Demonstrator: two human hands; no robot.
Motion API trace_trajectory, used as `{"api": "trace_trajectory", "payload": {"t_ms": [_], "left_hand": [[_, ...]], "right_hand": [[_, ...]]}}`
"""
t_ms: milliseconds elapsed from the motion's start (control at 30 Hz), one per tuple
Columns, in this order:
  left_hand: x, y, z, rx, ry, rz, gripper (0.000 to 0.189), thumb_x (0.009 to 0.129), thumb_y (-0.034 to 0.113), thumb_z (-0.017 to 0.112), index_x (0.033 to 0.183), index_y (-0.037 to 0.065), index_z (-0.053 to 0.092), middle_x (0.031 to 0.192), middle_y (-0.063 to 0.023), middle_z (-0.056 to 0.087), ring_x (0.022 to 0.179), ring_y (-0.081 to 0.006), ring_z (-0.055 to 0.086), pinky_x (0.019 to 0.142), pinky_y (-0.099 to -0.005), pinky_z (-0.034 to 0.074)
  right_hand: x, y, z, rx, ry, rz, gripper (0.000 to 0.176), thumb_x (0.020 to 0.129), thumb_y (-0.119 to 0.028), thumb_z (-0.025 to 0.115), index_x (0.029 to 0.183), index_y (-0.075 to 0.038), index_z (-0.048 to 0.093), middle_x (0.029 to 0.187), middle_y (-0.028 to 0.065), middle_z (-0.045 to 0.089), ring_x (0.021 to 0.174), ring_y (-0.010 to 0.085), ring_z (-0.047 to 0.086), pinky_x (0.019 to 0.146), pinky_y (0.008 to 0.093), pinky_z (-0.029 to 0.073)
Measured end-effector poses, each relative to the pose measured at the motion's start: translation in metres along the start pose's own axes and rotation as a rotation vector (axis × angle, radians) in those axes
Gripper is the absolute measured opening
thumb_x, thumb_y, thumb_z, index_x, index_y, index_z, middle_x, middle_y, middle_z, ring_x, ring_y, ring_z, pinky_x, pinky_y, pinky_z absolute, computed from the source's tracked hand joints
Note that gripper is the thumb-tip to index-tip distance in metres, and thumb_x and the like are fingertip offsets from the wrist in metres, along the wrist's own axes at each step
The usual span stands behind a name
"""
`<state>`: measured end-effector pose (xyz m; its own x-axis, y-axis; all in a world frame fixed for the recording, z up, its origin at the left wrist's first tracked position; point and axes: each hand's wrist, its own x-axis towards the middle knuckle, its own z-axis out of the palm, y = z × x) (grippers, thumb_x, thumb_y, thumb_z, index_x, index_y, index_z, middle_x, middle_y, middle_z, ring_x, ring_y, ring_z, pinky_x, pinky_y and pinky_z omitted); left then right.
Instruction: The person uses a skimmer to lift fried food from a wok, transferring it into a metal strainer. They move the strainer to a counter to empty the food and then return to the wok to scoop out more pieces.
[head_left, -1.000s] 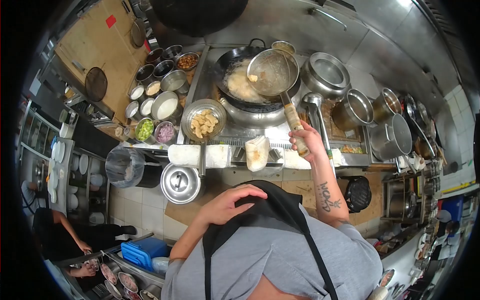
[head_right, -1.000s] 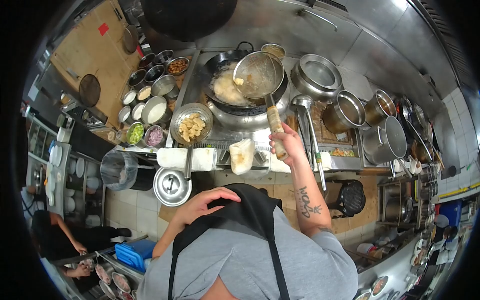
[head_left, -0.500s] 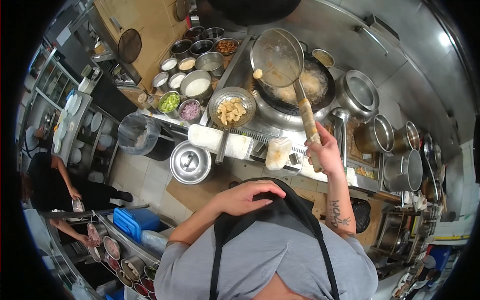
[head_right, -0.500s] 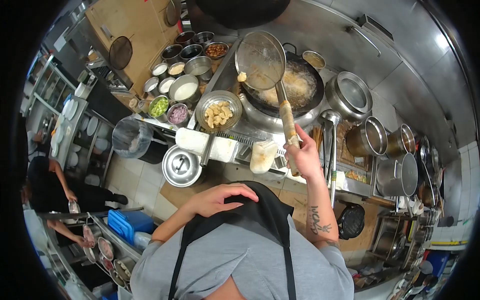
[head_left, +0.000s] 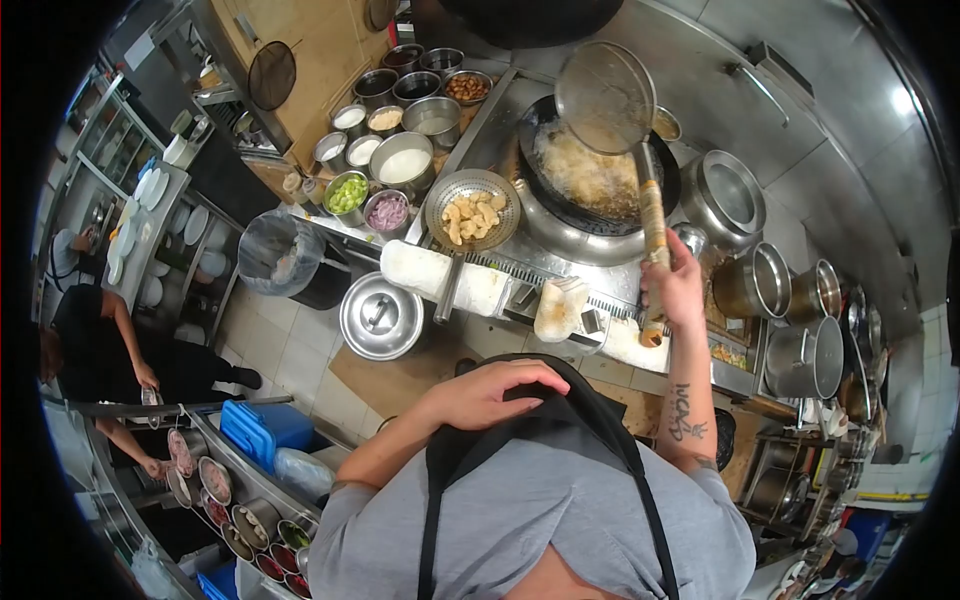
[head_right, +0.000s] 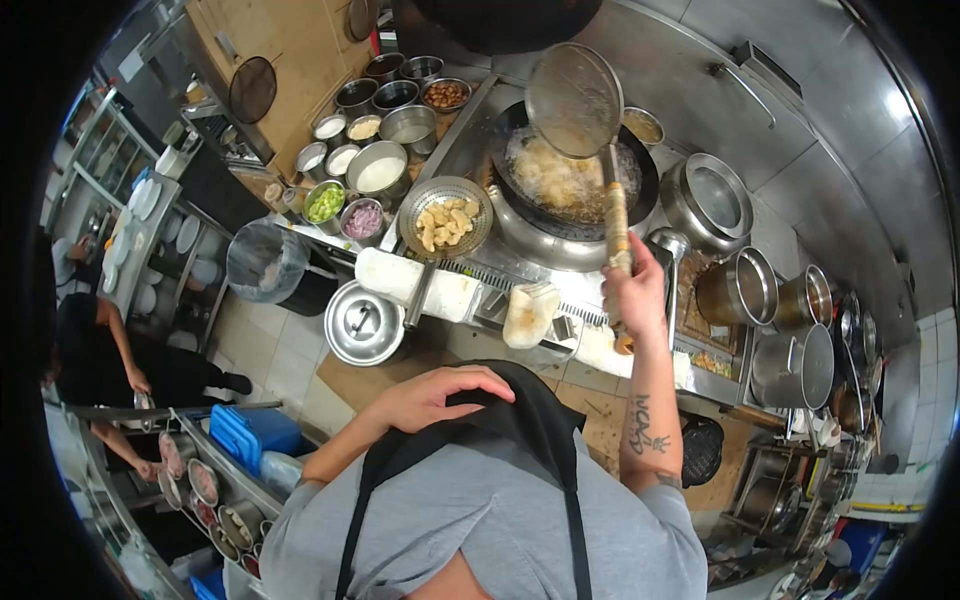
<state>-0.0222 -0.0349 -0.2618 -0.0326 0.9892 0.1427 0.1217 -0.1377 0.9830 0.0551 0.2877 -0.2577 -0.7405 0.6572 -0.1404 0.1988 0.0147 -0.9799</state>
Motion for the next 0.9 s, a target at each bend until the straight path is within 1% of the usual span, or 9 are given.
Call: {"api": "trace_trajectory", "payload": {"t_ms": [100, 133, 233, 267, 367, 467, 600, 700, 900], "left_hand": [[-0.001, -0.001, -0.001, -0.005, 0.008, -0.007, 0.038, 0.095, 0.001, 0.058, 0.133, 0.005, 0.058, 0.129, -0.0119, 0.061, 0.123, -0.0276, 0.057, 0.106, -0.0372, 0.043], [-0.001, 0.000, -0.001, -0.010, 0.010, -0.012, 0.038, 0.095, 0.001, 0.058, 0.133, 0.005, 0.058, 0.130, -0.0118, 0.060, 0.123, -0.0275, 0.057, 0.106, -0.0370, 0.043], [-0.002, 0.001, -0.001, -0.025, 0.015, -0.034, 0.038, 0.095, 0.000, 0.058, 0.133, 0.005, 0.058, 0.131, -0.0118, 0.060, 0.124, -0.0272, 0.057, 0.107, -0.0368, 0.043], [-0.002, 0.002, -0.001, -0.023, 0.016, -0.043, 0.038, 0.095, -0.001, 0.059, 0.132, 0.004, 0.058, 0.131, -0.0117, 0.060, 0.125, -0.0270, 0.057, 0.107, -0.0369, 0.043], [-0.002, 0.002, -0.001, -0.042, 0.029, -0.048, 0.038, 0.094, -0.001, 0.059, 0.132, 0.004, 0.058, 0.131, -0.0117, 0.061, 0.125, -0.0274, 0.057, 0.107, -0.0372, 0.043], [0.001, 0.003, -0.001, -0.016, 0.021, -0.060, 0.038, 0.094, -0.001, 0.059, 0.131, 0.004, 0.059, 0.130, -0.0117, 0.061, 0.124, -0.0279, 0.058, 0.106, -0.0372, 0.044], [0.003, 0.004, -0.001, 0.005, 0.011, -0.062, 0.038, 0.093, -0.001, 0.059, 0.131, 0.004, 0.059, 0.130, -0.0116, 0.061, 0.123, -0.0281, 0.058, 0.106, -0.0368, 0.044], [0.006, 0.005, -0.001, -0.005, 0.002, -0.066, 0.038, 0.093, -0.002, 0.059, 0.131, 0.004, 0.059, 0.129, -0.0116, 0.061, 0.123, -0.0281, 0.058, 0.106, -0.0366, 0.044], [0.011, 0.008, 0.000, -0.010, -0.023, -0.074, 0.038, 0.092, -0.003, 0.059, 0.130, 0.004, 0.060, 0.128, -0.0121, 0.061, 0.122, -0.0281, 0.058, 0.106, -0.0364, 0.043]], "right_hand": [[0.027, 0.008, -0.031, -0.199, 0.110, -0.054, 0.072, 0.085, 0.005, 0.058, 0.153, 0.001, 0.036, 0.088, 0.0067, 0.065, 0.059, 0.0107, 0.057, 0.047, 0.0281, 0.047], [0.040, 0.016, -0.044, -0.338, 0.153, -0.028, 0.072, 0.082, 0.001, 0.059, 0.151, 0.002, 0.040, 0.099, 0.0151, 0.070, 0.073, 0.0196, 0.068, 0.063, 0.0329, 0.055], [0.078, 0.052, -0.068, -0.595, 0.307, -0.130, 0.072, 0.080, -0.005, 0.062, 0.148, 0.004, 0.044, 0.113, 0.0244, 0.070, 0.096, 0.0288, 0.072, 0.086, 0.0356, 0.055], [0.083, 0.054, -0.072, -0.610, 0.300, -0.038, 0.072, 0.078, -0.009, 0.064, 0.146, 0.004, 0.046, 0.120, 0.0287, 0.067, 0.112, 0.0340, 0.068, 0.098, 0.0375, 0.050], [0.103, 0.087, -0.074, -0.517, 0.264, -0.078, 0.072, 0.079, -0.005, 0.064, 0.148, 0.001, 0.046, 0.119, 0.0227, 0.069, 0.102, 0.0303, 0.070, 0.093, 0.0360, 0.052], [0.097, 0.093, -0.068, -0.277, 0.119, 0.089, 0.068, 0.081, 0.001, 0.062, 0.147, 0.000, 0.046, 0.107, 0.0176, 0.071, 0.084, 0.0272, 0.069, 0.076, 0.0383, 0.056], [0.068, 0.062, -0.068, 0.157, -0.115, 0.320, 0.061, 0.085, 0.009, 0.058, 0.144, 0.001, 0.044, 0.090, 0.0123, 0.063, 0.065, 0.0178, 0.062, 0.052, 0.0307, 0.052], [0.065, 0.063, -0.082, 0.329, -0.214, 0.370, 0.061, 0.082, 0.009, 0.060, 0.141, 0.004, 0.045, 0.087, 0.0137, 0.065, 0.061, 0.0182, 0.061, 0.048, 0.0318, 0.052], [0.033, 0.054, -0.079, 0.308, -0.328, 0.354, 0.057, 0.084, 0.006, 0.062, 0.139, 0.003, 0.048, 0.088, 0.0107, 0.065, 0.062, 0.0153, 0.062, 0.048, 0.0294, 0.053]]}}
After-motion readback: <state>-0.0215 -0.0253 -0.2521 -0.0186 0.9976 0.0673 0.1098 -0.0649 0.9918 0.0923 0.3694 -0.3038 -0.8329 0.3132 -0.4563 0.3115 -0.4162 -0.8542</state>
